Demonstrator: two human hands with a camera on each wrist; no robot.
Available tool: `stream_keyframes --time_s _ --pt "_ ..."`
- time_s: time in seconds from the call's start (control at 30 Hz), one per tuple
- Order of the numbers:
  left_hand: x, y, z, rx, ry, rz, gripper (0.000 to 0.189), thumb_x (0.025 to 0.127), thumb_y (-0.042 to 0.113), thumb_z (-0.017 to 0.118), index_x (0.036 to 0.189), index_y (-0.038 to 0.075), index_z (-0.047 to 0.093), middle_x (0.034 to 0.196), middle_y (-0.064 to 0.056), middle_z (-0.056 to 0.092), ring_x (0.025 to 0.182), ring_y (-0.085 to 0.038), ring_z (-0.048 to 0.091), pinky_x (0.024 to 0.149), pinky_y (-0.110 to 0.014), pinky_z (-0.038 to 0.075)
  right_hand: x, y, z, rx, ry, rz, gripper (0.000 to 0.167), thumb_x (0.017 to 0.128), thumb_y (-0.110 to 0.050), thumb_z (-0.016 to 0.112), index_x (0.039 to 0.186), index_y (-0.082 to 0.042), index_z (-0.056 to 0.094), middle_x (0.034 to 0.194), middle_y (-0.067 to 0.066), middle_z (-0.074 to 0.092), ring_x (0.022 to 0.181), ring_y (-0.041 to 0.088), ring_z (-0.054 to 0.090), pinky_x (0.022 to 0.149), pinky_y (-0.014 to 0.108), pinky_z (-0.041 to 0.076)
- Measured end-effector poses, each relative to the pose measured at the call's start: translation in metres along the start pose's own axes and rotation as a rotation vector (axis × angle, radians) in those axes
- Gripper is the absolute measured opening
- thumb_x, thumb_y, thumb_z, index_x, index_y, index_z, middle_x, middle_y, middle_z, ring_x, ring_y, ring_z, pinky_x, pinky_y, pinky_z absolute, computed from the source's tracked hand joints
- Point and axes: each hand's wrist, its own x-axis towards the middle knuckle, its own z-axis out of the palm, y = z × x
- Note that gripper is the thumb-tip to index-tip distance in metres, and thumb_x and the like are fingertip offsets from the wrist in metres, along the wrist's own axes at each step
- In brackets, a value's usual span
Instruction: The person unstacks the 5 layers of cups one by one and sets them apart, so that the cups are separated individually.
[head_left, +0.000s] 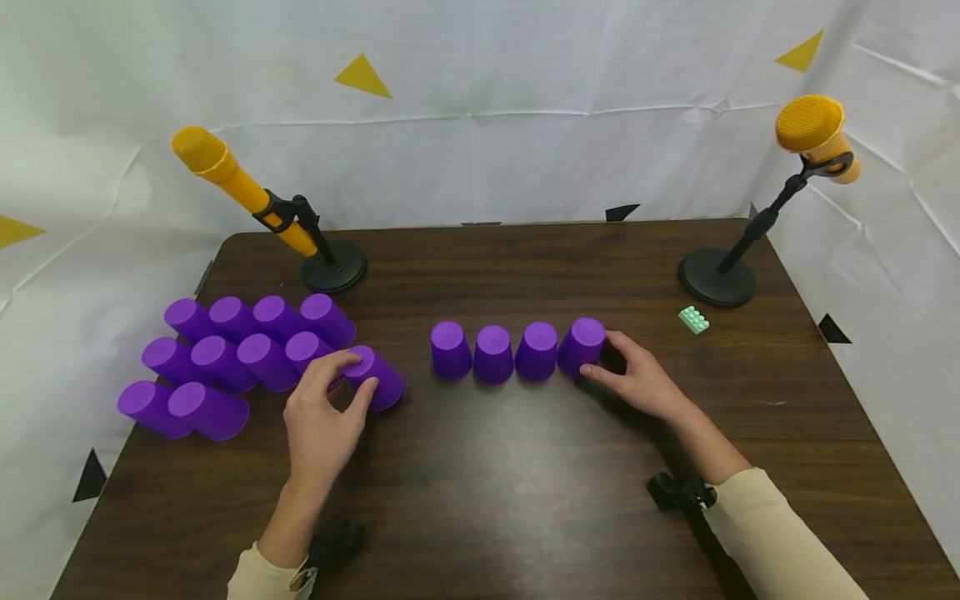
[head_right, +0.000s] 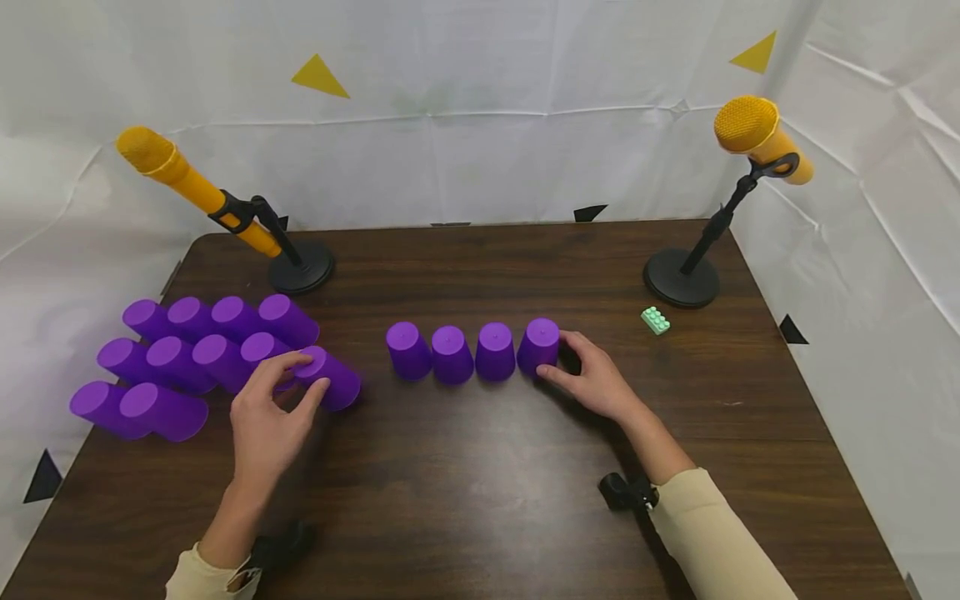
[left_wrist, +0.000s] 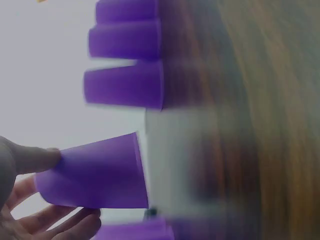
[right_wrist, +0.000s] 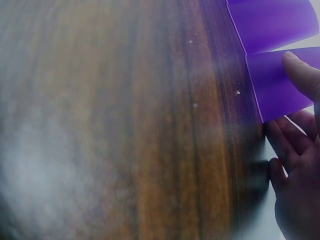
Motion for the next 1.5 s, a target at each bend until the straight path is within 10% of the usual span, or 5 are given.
stream_keyframes --time_s 0.27,0.43,1.13,1.5 --pt "-0.016 -0.022 -0.058 0.159 0.124 -0.09 0.029 0.073 0.003 0.086 0.098 0.005 0.07 0.099 -0.005 0.068 0.089 -0.019 0.065 0.078 -0.007 0.046 0.001 0.0 0.0 0.008 -0.003 -0.001 0.06 0.089 -0.029 0.074 0.138 -0.004 0.05 0.134 0.017 0.055 0.13 0.034 0.046 0.109 0.055 0.031" --pt "-0.016 -0.035 -0.076 0.261 0.191 -0.168 0.028 0.073 0.004 0.086 0.096 0.005 0.069 0.098 -0.01 0.068 0.087 -0.029 0.066 0.074 -0.014 0.042 0.0 0.002 0.0 0.009 -0.004 0.012 0.06 0.089 -0.03 0.074 0.138 -0.004 0.05 0.134 0.017 0.055 0.13 0.034 0.046 0.109 0.056 0.031" --pt "-0.01 -0.058 -0.078 0.316 0.232 -0.254 0.024 0.077 0.003 0.08 0.097 0.001 0.066 0.095 -0.014 0.065 0.089 -0.027 0.061 0.07 0.0 0.033 0.001 0.002 0.001 -0.001 -0.008 0.027 0.062 0.09 -0.032 0.073 0.139 -0.004 0.049 0.135 0.017 0.054 0.131 0.034 0.045 0.109 0.056 0.03" --pt "-0.005 -0.033 -0.088 0.335 0.305 -0.191 0.026 0.076 0.001 0.08 0.098 0.001 0.067 0.111 -0.012 0.066 0.099 -0.026 0.063 0.071 0.0 0.037 0.0 0.003 0.0 0.01 -0.005 0.014 0.061 0.089 -0.031 0.074 0.139 -0.005 0.05 0.134 0.016 0.055 0.13 0.034 0.046 0.109 0.056 0.031"
